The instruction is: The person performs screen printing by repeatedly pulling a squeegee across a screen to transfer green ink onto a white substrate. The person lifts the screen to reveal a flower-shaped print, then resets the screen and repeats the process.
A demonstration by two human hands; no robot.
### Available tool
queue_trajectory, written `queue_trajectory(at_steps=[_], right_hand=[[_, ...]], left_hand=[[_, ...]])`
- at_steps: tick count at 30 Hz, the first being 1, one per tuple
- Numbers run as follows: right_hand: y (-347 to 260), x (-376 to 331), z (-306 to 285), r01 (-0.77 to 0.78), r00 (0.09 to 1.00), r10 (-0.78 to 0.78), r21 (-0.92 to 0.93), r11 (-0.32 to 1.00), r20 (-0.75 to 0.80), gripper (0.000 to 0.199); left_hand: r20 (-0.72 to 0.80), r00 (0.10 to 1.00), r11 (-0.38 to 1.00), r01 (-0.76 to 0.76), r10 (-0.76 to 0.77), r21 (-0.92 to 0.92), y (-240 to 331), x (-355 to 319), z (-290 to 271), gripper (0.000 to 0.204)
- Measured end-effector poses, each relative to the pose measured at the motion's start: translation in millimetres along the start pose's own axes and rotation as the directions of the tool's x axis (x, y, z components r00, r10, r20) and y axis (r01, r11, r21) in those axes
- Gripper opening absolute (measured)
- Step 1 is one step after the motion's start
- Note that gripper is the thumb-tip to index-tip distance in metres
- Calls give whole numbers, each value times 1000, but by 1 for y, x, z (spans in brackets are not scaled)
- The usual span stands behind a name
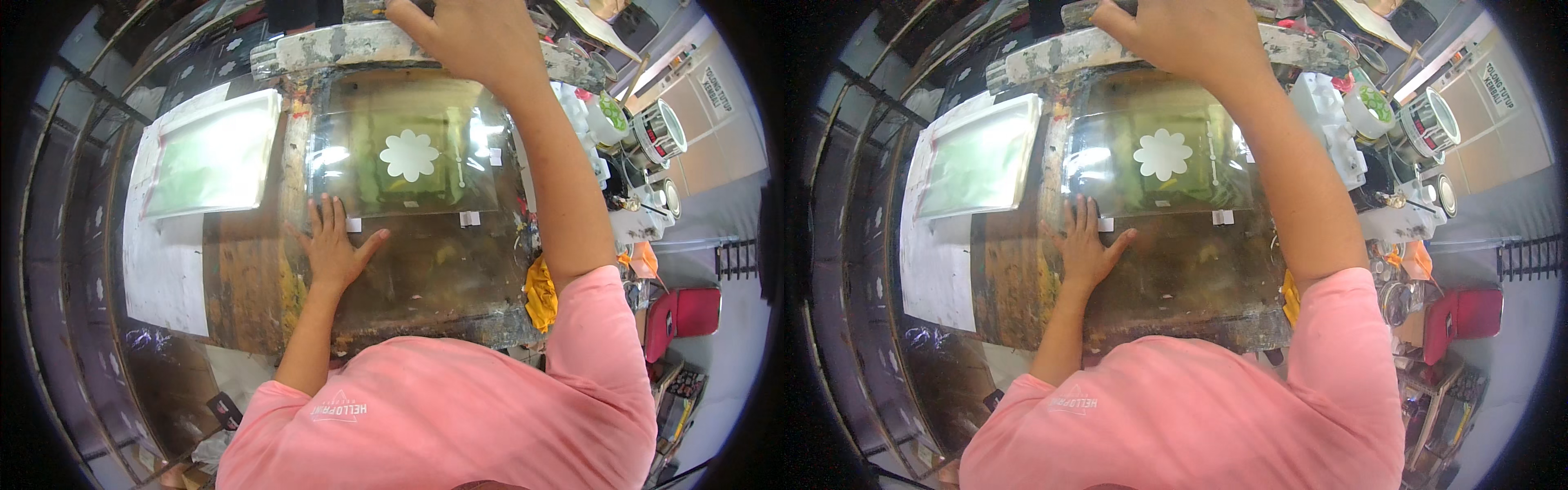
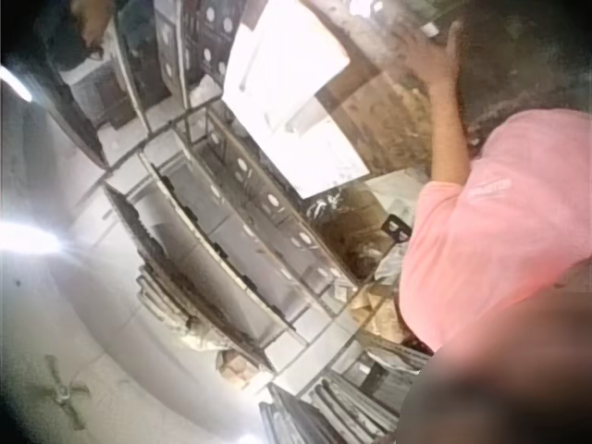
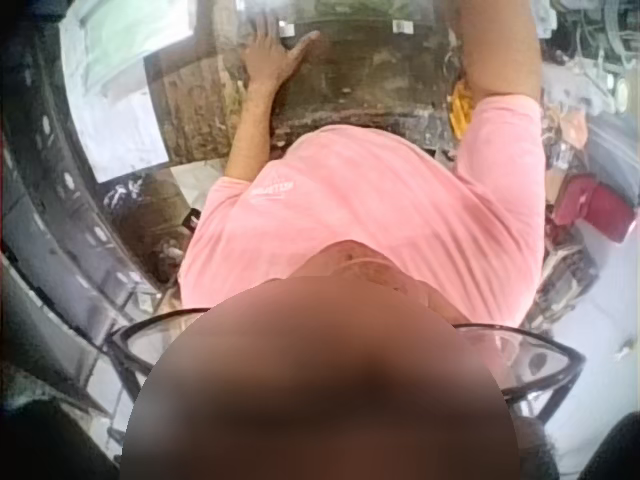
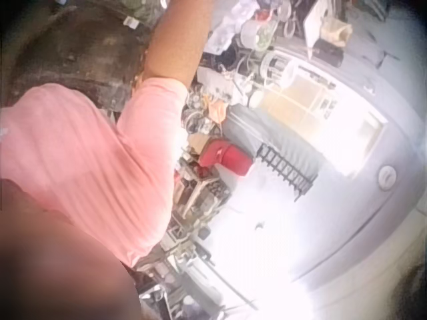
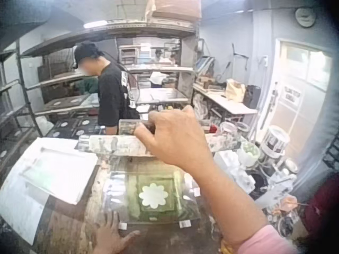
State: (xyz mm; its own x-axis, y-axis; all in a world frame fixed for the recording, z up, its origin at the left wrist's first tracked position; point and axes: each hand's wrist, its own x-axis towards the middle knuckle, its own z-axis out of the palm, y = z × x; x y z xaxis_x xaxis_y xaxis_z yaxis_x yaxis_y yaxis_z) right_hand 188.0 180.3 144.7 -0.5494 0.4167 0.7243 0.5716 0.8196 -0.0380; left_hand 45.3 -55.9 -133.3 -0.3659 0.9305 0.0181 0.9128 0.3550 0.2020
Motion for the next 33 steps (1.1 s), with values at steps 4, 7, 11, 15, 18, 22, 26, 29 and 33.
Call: queue_trajectory(at_steps=[4,7,11,15,18,22,26,29,33], right_hand=[[-2,6,-2,-15,1000,15,-5,1000,12,46],[-5,5,-6,-25,999,25,5,1000,39,45],[-3,0,1,-13,1000,13,0,1000,7,44],[-3,3,0,2,1000,-2,4,1000,0,44],[-1,2,1,27,1000,-28,-15,1000,-12,44],[12,-1,13,24,1000,-24,-61,998,11,49],[7,-11,7,33,999,-30,-69,997,34,49],[2,-7,5,-6,998,8,-29,1000,69,49],[-2,0,2,5,998,-2,-34,999,70,48]], left_hand=[[-1,1000,992,18,-19,-121,7,20,-8,115],[-118,980,979,173,-160,110,17,19,0,117],[-29,993,992,118,-117,46,14,12,2,120],[-133,991,976,-12,-18,-219,26,29,-22,110],[-394,919,931,-157,16,-328,22,57,-41,86],[-377,916,875,-68,-135,-479,5,79,-86,53],[-405,871,861,38,-277,-507,-55,83,-107,48],[-520,827,927,3,-213,-376,-124,99,-113,46],[-487,833,935,95,-263,-342,-228,121,-122,54]])
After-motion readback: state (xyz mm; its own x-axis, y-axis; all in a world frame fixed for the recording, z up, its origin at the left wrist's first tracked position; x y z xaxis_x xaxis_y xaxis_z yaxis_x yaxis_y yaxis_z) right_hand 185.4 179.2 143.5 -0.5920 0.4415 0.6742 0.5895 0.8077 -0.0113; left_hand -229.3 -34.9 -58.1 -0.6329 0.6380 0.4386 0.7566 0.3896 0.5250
